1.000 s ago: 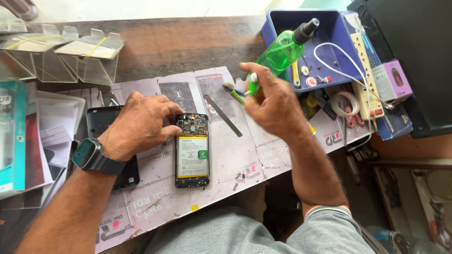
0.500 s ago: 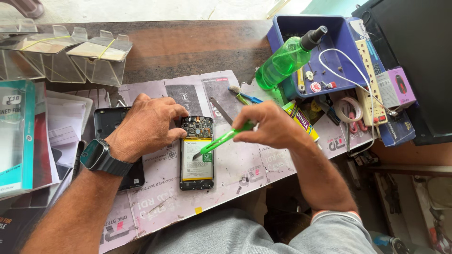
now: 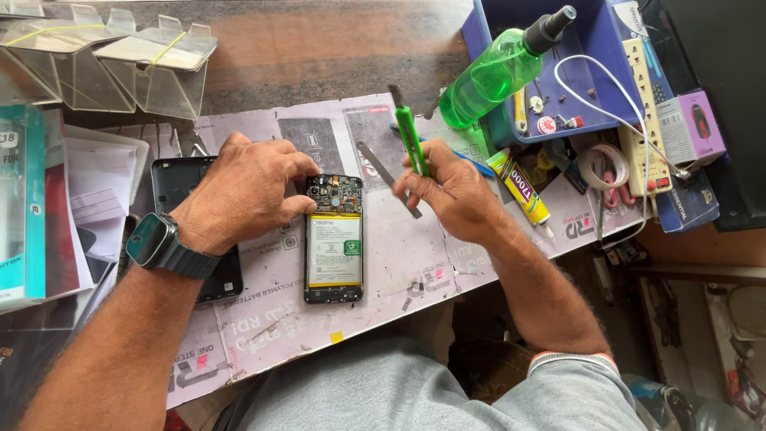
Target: The person disassembles a mobile phone at a workbench, removing the back cover and unscrewing the internal board using a small screwdriver and a green prying tool.
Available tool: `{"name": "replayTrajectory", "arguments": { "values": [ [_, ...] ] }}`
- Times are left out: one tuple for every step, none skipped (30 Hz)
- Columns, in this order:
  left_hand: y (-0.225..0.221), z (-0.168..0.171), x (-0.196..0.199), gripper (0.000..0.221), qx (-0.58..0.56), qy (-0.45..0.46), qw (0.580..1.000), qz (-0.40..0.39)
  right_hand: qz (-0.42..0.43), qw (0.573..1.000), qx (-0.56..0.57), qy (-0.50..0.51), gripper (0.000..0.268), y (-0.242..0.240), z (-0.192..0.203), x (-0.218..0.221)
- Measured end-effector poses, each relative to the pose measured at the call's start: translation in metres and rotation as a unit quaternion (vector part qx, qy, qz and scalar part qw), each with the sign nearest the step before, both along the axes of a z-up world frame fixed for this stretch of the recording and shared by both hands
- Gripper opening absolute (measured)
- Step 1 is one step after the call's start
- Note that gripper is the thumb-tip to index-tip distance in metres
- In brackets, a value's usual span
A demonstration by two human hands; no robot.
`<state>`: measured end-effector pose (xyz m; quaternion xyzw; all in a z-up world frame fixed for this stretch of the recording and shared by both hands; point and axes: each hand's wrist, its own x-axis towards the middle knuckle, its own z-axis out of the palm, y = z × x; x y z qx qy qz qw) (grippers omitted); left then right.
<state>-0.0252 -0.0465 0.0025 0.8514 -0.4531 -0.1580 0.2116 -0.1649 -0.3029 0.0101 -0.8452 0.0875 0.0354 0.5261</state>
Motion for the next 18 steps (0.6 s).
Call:
{"name": "replayTrajectory", "arguments": {
  "values": [
    [0.000, 0.000, 0.000, 0.042, 0.004, 0.005, 1.000, 0.002, -0.017, 1.000, -0.012, 0.013, 0.013, 0.002, 0.001, 0.000],
    [-0.001, 0.000, 0.000, 0.042, 0.008, 0.010, 1.000, 0.005, -0.035, 0.999, -0.025, 0.026, 0.016, 0.005, 0.000, 0.000],
    [-0.001, 0.000, 0.000, 0.041, 0.012, 0.017, 1.000, 0.007, -0.021, 0.995, -0.098, -0.024, 0.015, 0.009, -0.002, 0.001],
    [-0.001, 0.000, -0.001, 0.042, 0.009, 0.014, 1.000, 0.006, -0.006, 0.983, -0.171, -0.073, 0.017, 0.011, -0.005, 0.004],
    [-0.001, 0.000, 0.000, 0.042, 0.005, 0.011, 1.000, 0.005, 0.009, 0.962, -0.242, -0.122, 0.019, 0.013, -0.008, 0.005],
    [-0.001, 0.000, -0.001, 0.043, 0.001, 0.009, 1.000, 0.003, 0.024, 0.951, -0.282, -0.125, 0.018, 0.015, -0.012, 0.007],
    [-0.001, 0.000, -0.001, 0.043, -0.001, 0.007, 1.000, 0.004, 0.038, 0.937, -0.322, -0.128, 0.018, 0.016, -0.016, 0.008],
    [0.000, 0.000, -0.002, 0.043, -0.003, 0.006, 1.000, 0.006, 0.053, 0.922, -0.361, -0.130, 0.018, 0.017, -0.019, 0.010],
    [0.000, 0.000, -0.003, 0.043, -0.005, 0.004, 1.000, 0.008, 0.046, 0.918, -0.382, -0.098, 0.020, 0.017, -0.023, 0.011],
    [0.000, 0.000, -0.003, 0.043, 0.002, 0.007, 1.000, 0.008, 0.038, 0.912, -0.402, -0.066, 0.023, 0.017, -0.026, 0.012],
    [0.000, 0.000, -0.004, 0.043, 0.009, 0.010, 1.000, 0.009, 0.032, 0.905, -0.422, -0.034, 0.025, 0.017, -0.030, 0.014],
    [0.000, -0.001, -0.004, 0.043, 0.016, 0.014, 1.000, 0.010, 0.028, 0.901, -0.431, -0.026, 0.025, 0.015, -0.032, 0.014],
    [0.000, -0.001, -0.004, 0.043, 0.014, 0.013, 1.000, 0.010, 0.025, 0.897, -0.441, -0.018, 0.025, 0.010, -0.032, 0.013],
    [0.001, -0.002, -0.003, 0.043, 0.012, 0.013, 1.000, 0.010, 0.021, 0.893, -0.450, -0.009, 0.025, 0.004, -0.032, 0.011],
    [0.002, -0.002, -0.003, 0.043, 0.010, 0.013, 1.000, 0.009, 0.012, 0.880, -0.475, -0.029, 0.024, -0.003, -0.032, 0.009],
    [0.002, -0.003, -0.002, 0.043, 0.011, 0.012, 1.000, 0.009, 0.003, 0.865, -0.499, -0.049, 0.023, -0.008, -0.032, 0.007],
    [0.003, -0.004, -0.001, 0.043, 0.014, 0.011, 1.000, 0.009, -0.005, 0.850, -0.522, -0.070, 0.023, -0.013, -0.032, 0.005],
    [0.003, -0.005, 0.000, 0.043, 0.016, 0.011, 1.000, 0.009, -0.018, 0.900, -0.428, -0.082, 0.022, -0.018, -0.030, 0.001]
  ]
}}
